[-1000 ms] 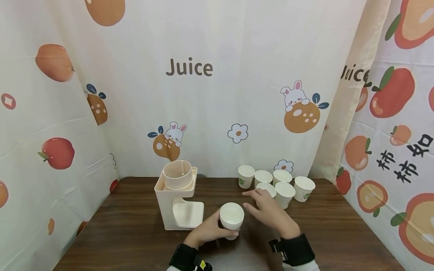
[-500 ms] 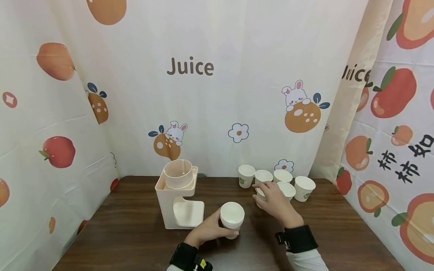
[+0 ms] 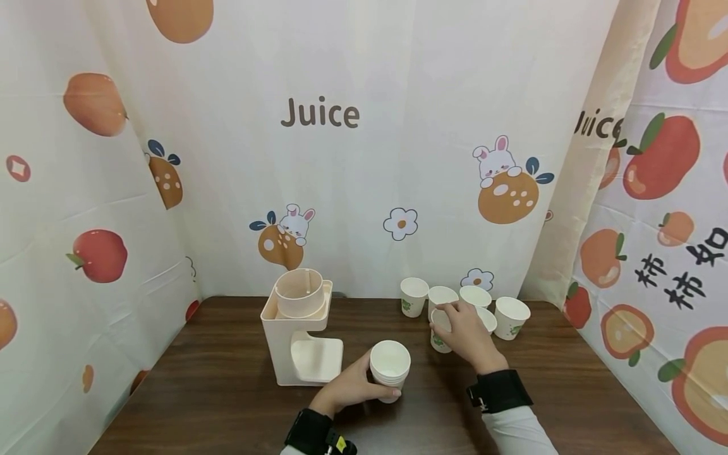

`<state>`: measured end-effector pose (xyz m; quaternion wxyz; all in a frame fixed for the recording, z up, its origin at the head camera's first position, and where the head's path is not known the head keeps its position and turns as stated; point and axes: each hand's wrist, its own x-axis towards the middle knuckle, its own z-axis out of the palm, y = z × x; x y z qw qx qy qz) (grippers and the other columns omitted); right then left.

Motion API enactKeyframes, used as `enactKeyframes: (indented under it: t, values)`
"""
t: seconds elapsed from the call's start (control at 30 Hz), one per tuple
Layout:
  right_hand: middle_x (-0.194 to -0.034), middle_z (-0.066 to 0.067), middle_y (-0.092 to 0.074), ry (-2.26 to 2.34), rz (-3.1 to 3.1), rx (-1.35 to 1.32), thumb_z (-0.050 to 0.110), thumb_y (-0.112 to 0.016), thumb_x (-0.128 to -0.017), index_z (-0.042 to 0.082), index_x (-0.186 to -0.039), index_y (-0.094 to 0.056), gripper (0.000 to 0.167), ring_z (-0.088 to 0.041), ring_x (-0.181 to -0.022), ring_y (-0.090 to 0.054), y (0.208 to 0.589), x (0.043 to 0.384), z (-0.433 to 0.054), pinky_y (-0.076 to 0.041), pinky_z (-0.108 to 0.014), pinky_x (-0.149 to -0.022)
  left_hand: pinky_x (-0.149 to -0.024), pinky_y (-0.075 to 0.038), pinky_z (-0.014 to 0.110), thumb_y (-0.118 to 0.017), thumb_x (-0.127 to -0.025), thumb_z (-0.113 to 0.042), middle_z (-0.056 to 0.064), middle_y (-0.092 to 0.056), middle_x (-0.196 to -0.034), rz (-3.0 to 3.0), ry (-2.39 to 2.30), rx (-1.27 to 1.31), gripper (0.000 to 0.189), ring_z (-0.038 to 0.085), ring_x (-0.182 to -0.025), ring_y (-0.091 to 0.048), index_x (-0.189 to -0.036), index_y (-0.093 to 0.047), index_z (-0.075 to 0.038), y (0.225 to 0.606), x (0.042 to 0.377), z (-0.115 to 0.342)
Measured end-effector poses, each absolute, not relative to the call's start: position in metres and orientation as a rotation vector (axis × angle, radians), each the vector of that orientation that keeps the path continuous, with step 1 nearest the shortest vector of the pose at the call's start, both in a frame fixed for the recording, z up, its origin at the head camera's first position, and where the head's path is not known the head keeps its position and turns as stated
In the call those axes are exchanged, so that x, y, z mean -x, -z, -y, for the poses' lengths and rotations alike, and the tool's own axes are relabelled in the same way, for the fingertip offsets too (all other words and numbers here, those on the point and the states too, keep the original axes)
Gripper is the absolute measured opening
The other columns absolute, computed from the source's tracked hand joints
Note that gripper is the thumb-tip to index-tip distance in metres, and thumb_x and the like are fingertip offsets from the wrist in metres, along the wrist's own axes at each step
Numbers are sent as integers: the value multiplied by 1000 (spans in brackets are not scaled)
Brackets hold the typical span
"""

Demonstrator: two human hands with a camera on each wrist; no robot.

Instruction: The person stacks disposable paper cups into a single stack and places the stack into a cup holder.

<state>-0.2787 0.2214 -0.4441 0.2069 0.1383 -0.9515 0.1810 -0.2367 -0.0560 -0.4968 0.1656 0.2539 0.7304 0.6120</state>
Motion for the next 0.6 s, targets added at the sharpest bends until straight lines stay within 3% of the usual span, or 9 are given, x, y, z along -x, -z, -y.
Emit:
enactKeyframes:
  t: [0.6]
  values:
    - [-113, -21, -62, -468, 2617, -434, 28, -79, -86, 4, -117, -72, 39, -42, -106, -56, 449, 282, -223, -48, -56, -86, -106, -33, 51, -86, -81, -18, -3, -56, -131, -2081, -1738, -712, 81, 19, -121, -52, -148, -40, -19, 497, 235, 57]
